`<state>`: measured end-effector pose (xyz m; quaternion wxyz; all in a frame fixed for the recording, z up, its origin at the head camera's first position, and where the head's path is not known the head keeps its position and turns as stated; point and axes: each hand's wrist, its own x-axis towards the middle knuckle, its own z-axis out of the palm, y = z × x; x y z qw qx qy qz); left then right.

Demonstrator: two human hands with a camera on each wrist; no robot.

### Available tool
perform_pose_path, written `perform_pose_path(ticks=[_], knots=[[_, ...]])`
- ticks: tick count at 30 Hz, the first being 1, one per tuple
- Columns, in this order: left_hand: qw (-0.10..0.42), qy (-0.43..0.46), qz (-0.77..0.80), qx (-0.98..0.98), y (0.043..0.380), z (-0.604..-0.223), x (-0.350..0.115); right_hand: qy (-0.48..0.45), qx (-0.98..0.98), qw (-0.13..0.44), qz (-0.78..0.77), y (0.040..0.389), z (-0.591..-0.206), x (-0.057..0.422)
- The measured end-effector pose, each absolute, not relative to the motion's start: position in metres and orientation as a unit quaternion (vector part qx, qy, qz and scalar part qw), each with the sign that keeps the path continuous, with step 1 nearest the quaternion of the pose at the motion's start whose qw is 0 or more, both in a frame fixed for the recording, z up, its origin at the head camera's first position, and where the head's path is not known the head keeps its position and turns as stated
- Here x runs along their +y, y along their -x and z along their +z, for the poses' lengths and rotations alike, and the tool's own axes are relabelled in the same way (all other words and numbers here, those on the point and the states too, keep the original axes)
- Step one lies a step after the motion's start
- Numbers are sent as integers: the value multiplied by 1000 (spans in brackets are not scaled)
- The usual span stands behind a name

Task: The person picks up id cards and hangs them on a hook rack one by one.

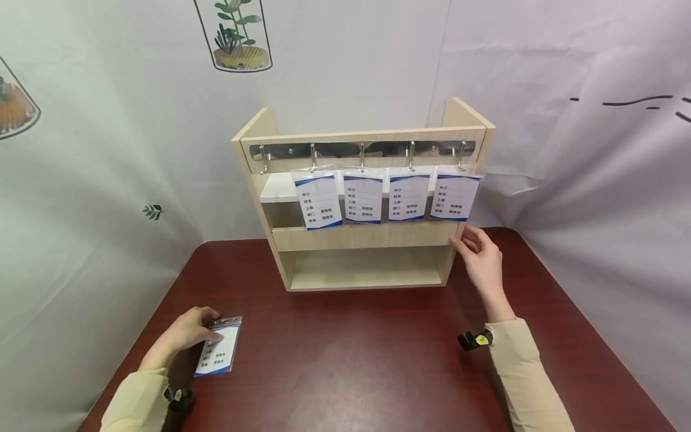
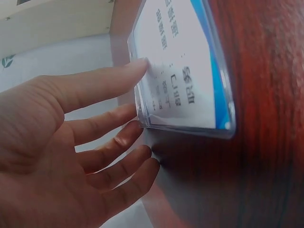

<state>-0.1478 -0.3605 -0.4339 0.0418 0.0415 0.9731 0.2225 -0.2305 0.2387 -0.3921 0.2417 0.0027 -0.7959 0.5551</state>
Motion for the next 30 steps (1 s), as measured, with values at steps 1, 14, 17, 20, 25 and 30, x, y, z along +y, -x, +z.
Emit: perform_pose_path(ticks=[1,14,17,20,25,30], knots=[[44,-37,222,973,148,-434,-360,-3,-796,243,555,230,-392,239],[49,-15,232,971,148,-435,-359,-7,-787,253,562,230,-393,238],[47,-17,232,971,148,-436,-360,-7,-788,253,562,230,-393,238],[51,-13,230,972,147,-435,-361,-8,-787,251,563,229,-393,238],[56,-6,238,970,147,-429,-364,-7,-788,246,565,231,-394,238],[34,-16,235,971,145,-419,-368,-7,-788,251,563,233,-394,239]])
